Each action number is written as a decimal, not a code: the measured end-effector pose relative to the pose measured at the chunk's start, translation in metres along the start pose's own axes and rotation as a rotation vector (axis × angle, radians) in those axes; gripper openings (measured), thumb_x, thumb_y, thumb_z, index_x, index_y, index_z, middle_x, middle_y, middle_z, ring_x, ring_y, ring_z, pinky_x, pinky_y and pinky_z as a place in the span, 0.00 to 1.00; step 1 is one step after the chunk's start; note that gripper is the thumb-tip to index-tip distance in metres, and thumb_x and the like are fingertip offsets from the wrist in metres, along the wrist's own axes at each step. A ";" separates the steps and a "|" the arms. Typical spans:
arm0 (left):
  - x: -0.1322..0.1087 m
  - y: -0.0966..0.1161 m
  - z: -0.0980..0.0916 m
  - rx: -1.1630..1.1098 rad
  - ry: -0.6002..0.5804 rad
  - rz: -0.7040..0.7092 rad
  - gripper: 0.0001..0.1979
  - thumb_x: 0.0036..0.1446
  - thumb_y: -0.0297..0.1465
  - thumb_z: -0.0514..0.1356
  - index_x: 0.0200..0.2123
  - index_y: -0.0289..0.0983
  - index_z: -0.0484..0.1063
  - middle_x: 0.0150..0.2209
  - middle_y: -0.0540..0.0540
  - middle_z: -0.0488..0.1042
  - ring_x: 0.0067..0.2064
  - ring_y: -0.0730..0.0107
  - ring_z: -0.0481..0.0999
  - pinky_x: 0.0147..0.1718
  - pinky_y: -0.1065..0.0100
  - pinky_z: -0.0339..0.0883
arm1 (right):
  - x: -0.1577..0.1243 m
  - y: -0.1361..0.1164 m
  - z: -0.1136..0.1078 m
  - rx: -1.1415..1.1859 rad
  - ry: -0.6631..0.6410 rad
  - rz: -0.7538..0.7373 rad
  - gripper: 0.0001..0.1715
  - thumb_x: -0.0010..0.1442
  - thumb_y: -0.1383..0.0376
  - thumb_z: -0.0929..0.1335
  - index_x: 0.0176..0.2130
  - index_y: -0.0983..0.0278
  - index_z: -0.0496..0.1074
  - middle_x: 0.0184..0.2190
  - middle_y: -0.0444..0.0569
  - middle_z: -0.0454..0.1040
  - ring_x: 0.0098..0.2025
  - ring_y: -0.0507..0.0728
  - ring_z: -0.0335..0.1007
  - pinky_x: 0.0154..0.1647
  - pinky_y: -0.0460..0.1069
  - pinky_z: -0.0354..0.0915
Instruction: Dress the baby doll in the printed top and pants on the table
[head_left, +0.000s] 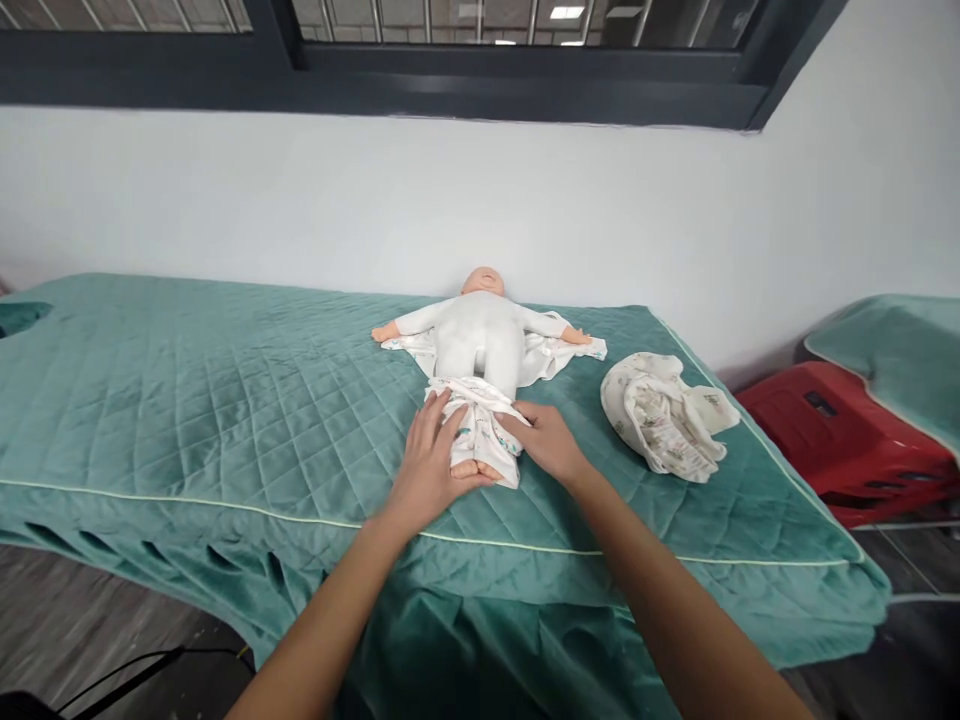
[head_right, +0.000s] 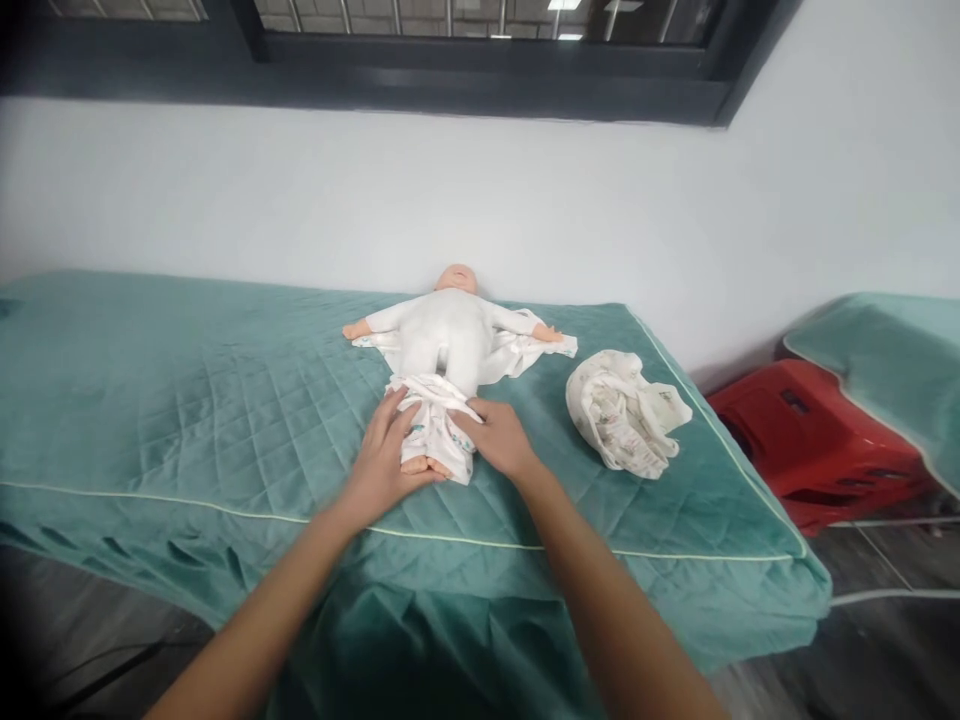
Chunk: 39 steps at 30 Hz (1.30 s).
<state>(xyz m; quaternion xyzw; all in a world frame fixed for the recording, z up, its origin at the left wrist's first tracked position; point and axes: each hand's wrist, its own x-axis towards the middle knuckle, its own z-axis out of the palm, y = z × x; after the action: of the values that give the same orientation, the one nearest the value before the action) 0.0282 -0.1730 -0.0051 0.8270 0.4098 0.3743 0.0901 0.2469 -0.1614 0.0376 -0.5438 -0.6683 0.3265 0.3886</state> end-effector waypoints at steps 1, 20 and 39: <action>0.003 -0.003 -0.001 -0.004 0.000 -0.011 0.52 0.49 0.48 0.73 0.71 0.47 0.50 0.74 0.33 0.47 0.76 0.41 0.44 0.71 0.38 0.47 | 0.002 -0.003 -0.003 -0.016 -0.010 -0.013 0.25 0.62 0.46 0.66 0.25 0.62 0.66 0.23 0.41 0.62 0.30 0.52 0.58 0.31 0.47 0.54; 0.069 -0.026 -0.022 -0.182 -0.090 -0.243 0.18 0.66 0.45 0.56 0.41 0.37 0.75 0.73 0.35 0.51 0.75 0.54 0.51 0.72 0.54 0.47 | -0.019 -0.014 0.019 -0.475 -0.058 -0.200 0.39 0.55 0.48 0.75 0.56 0.65 0.63 0.52 0.58 0.73 0.57 0.67 0.70 0.59 0.61 0.62; 0.028 0.049 -0.095 -0.206 -0.378 -0.118 0.13 0.59 0.35 0.62 0.47 0.40 0.76 0.50 0.42 0.74 0.55 0.54 0.71 0.59 0.54 0.64 | -0.061 -0.051 -0.007 -0.552 -0.090 -0.235 0.13 0.63 0.63 0.68 0.48 0.61 0.71 0.39 0.49 0.80 0.39 0.59 0.73 0.40 0.49 0.59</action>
<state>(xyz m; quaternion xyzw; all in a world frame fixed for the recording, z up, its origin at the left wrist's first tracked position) 0.0030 -0.1987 0.0995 0.8433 0.3931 0.2465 0.2710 0.2356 -0.2311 0.0750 -0.5327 -0.8067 0.1091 0.2315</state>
